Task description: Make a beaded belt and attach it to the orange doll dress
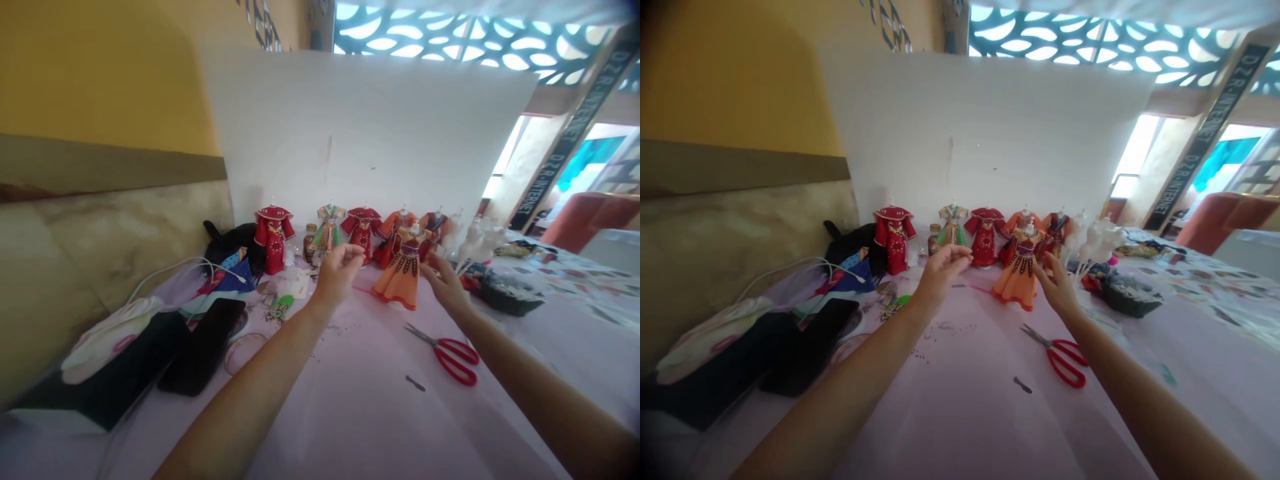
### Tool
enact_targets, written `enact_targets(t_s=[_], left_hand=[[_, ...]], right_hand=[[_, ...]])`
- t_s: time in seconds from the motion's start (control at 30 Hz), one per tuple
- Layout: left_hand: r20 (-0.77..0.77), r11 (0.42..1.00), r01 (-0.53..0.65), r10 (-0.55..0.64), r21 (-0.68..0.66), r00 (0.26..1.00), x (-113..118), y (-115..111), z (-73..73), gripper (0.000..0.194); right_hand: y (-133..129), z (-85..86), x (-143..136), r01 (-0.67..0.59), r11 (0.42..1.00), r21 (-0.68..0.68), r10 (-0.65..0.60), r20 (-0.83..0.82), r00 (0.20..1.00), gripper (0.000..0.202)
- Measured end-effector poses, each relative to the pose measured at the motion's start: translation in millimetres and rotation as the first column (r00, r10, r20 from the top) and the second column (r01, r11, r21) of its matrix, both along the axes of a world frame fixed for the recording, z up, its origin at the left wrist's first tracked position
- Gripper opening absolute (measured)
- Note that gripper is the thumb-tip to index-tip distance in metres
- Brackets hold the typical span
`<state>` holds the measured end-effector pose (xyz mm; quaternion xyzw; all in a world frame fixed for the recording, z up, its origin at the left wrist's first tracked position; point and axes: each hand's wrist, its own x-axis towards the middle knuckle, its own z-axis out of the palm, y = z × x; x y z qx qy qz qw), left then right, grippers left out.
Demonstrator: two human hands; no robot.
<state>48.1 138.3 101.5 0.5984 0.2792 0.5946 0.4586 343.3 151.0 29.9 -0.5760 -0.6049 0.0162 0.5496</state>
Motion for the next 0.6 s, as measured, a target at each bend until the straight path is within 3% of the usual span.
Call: enact_targets(t_s=[0.2, 0.37, 0.6], left_hand=[[-0.238, 0.997, -0.023, 0.003, -0.080, 0.971, 35.9, 29.1, -28.8, 0.030], [-0.349, 0.999, 0.024, -0.038, -0.042, 0.936, 80.7, 58.6, -27.6, 0.048], [-0.416, 0.994, 0.091, -0.057, 0.063, 0.907, 127.4, 75.1, -28.8, 0.055]], right_hand=[[14.9, -8.3, -4.6, 0.011, 0.999, 0.031, -0.012, 0.015, 1.000, 0.075], [16.3, -7.7, -13.4, -0.012, 0.998, 0.064, 0.008, 0.065, 0.998, 0.070], [20.7, -10.4, -21.1, -0.018, 0.994, 0.108, 0.009, 0.084, 0.996, 0.062]])
